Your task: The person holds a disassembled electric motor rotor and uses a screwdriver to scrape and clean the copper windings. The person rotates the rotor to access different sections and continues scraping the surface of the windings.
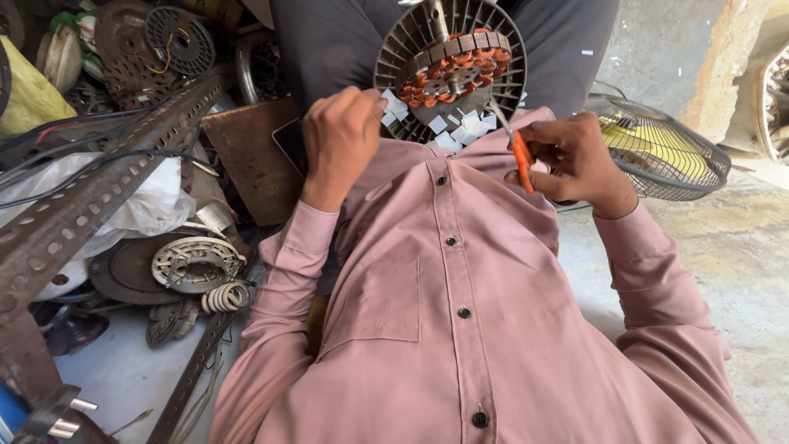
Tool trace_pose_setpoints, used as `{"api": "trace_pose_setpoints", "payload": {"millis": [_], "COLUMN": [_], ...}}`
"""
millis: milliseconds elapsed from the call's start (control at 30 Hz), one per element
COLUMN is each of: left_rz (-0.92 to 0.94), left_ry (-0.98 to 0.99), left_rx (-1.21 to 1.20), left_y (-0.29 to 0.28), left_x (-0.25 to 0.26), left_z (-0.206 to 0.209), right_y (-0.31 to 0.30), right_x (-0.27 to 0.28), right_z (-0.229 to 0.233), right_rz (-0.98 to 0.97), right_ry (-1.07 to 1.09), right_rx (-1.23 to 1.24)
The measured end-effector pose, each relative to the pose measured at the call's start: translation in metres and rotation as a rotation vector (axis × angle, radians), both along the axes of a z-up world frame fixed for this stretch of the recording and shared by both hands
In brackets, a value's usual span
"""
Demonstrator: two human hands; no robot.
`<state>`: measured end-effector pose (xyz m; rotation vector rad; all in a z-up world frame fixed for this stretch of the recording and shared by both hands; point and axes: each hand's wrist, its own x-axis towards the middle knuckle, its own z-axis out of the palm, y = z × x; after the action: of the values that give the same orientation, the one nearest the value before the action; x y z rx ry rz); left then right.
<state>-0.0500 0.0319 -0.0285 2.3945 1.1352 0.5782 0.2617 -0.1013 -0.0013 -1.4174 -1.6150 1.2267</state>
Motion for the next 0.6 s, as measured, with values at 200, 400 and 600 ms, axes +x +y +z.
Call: {"api": "trace_pose_setpoints", "payload": {"millis": [200,400,600], "left_rz": [-0.219,-0.176,0.0], "left_ry": [-0.007,0.038,-0.489], "left_rx": [-0.012,0.062,-0.451], "left_y": [-0.026,-0.038,-0.042], "left_x": [0.027,0.039,0.035], "left_z": [-0.024,-0.042,-0.015], "right_y": [0.001,0.002,-0.001], "right_x": [-0.001,-0.005,-0.017], "right_z": [0.001,-0.003,-0.008], "right_rz": [-0.047,-0.011,-0.047], "right_ry": [0.026,0.011,0.171], "right_rx": [-0.058,-0.038,-0.074]}}
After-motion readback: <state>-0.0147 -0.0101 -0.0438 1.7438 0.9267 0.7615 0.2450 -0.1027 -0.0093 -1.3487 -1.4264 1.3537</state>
